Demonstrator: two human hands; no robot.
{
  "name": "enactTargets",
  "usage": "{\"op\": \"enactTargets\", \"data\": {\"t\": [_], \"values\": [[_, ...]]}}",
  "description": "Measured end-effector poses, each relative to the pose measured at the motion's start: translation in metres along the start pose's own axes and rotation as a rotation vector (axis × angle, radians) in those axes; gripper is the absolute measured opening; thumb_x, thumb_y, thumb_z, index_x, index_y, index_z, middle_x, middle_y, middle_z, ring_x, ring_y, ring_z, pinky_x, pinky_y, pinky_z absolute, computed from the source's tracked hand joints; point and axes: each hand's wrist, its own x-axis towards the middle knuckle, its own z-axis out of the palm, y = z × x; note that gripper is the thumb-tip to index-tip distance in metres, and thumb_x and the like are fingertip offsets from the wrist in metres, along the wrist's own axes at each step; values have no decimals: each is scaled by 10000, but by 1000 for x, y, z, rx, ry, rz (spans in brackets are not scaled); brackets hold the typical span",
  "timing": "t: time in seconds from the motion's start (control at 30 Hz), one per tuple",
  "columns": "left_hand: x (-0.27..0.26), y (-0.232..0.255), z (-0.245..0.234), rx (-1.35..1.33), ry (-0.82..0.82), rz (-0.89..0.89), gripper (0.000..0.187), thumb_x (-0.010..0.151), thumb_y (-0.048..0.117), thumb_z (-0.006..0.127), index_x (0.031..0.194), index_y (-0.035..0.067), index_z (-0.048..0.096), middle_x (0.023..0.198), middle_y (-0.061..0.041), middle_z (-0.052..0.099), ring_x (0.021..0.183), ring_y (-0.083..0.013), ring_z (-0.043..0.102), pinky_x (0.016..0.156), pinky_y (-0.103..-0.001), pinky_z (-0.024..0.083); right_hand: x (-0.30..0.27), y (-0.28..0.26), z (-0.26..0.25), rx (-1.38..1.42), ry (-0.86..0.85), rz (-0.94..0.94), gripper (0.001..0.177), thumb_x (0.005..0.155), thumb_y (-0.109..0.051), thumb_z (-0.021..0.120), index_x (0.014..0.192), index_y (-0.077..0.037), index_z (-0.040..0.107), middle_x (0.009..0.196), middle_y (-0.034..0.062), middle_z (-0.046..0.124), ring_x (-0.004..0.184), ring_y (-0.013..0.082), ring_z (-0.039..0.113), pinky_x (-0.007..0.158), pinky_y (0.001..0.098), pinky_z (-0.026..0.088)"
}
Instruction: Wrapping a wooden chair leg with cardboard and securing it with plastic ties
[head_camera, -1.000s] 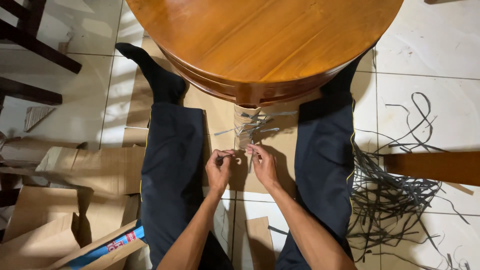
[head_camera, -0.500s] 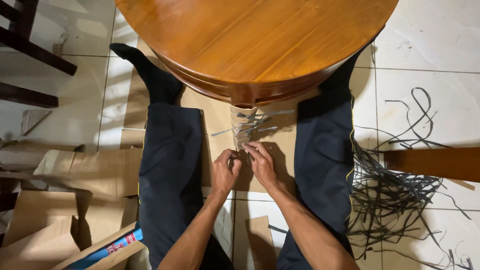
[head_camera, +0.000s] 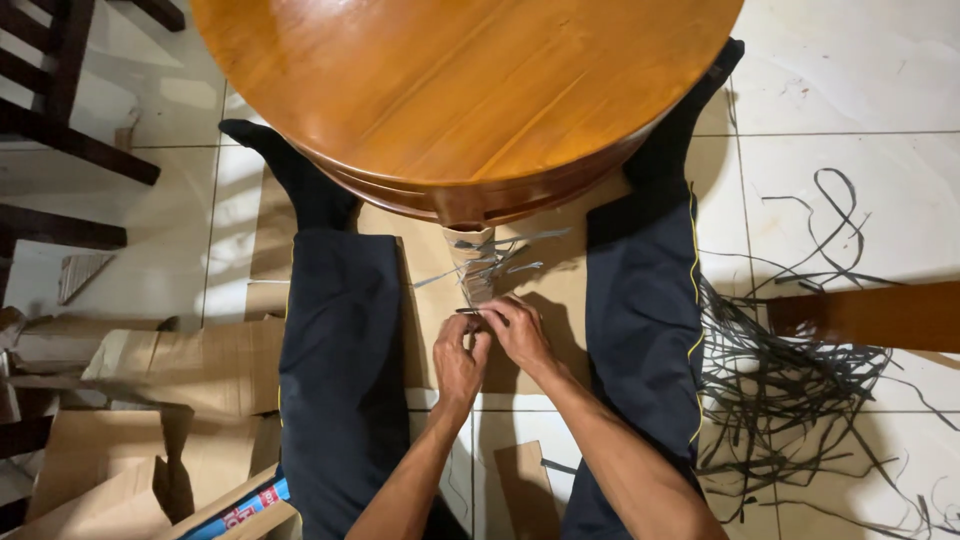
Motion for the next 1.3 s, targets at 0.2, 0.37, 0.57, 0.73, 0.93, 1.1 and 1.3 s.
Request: {"op": "enactTargets", "data": {"t": [0.2, 0.37, 0.57, 0.73, 0.93, 1.1, 1.3], "values": [[-4, -1, 4, 84, 97, -17, 54, 802, 157, 697, 814, 150, 645, 916, -41, 631, 880, -264, 648, 766, -352, 560, 3, -3, 2, 166, -105, -76, 202, 897, 10, 703, 992, -126, 816, 981, 77, 798, 925, 323, 729, 818, 409, 596], [4, -6, 2, 99, 113, 55, 68, 798, 180, 714, 807, 168, 648, 976, -26, 573, 923, -272, 590, 831, -386, 513, -10, 16, 11, 132, -187, -99, 390, 849, 124, 534, 1111, -46, 768, 1076, 140, 759, 1024, 399, 666, 893, 467, 573], [22, -24, -6, 396, -79, 112, 98, 862, 123, 625, 929, 176, 674, 1101, -69, 583, 1068, -315, 588, 911, -420, 507, -14, 12, 13, 86, -139, 34, 244, 937, -23, 630, 1099, -133, 776, 1010, 78, 729, 951, 337, 675, 846, 418, 569], [32, -33, -3, 598, -225, 169, 108, 886, 282, 617, 936, 188, 633, 1041, -36, 555, 1019, -281, 577, 830, -417, 504, -9, -10, -2, -34, -89, 22, 246, 926, -14, 645, 1088, -155, 764, 949, 46, 712, 932, 291, 685, 820, 384, 579], [48, -35, 12, 627, -285, -45, 335, 997, 422, 477, 924, 154, 665, 926, -79, 625, 977, -293, 622, 872, -440, 493, -19, 12, 17, -209, 23, -15, 245, 890, 15, 661, 1073, -148, 670, 881, 64, 697, 900, 278, 707, 765, 391, 599], [54, -62, 29, 622, -357, -396, 427, 946, 574, 527, 891, 173, 664, 880, -87, 684, 944, -304, 699, 901, -441, 511, -26, 17, 23, -187, 125, -91, 301, 809, 47, 731, 1017, -156, 654, 869, 81, 724, 888, 292, 729, 759, 366, 604], [47, -90, 45, 208, -383, -739, 308, 816, 523, 683, 791, 243, 810, 821, -146, 753, 888, -412, 743, 761, -509, 580, -23, -3, 19, -73, 279, -40, 248, 840, 28, 749, 987, -150, 660, 976, 58, 785, 910, 266, 752, 785, 367, 602]]}}
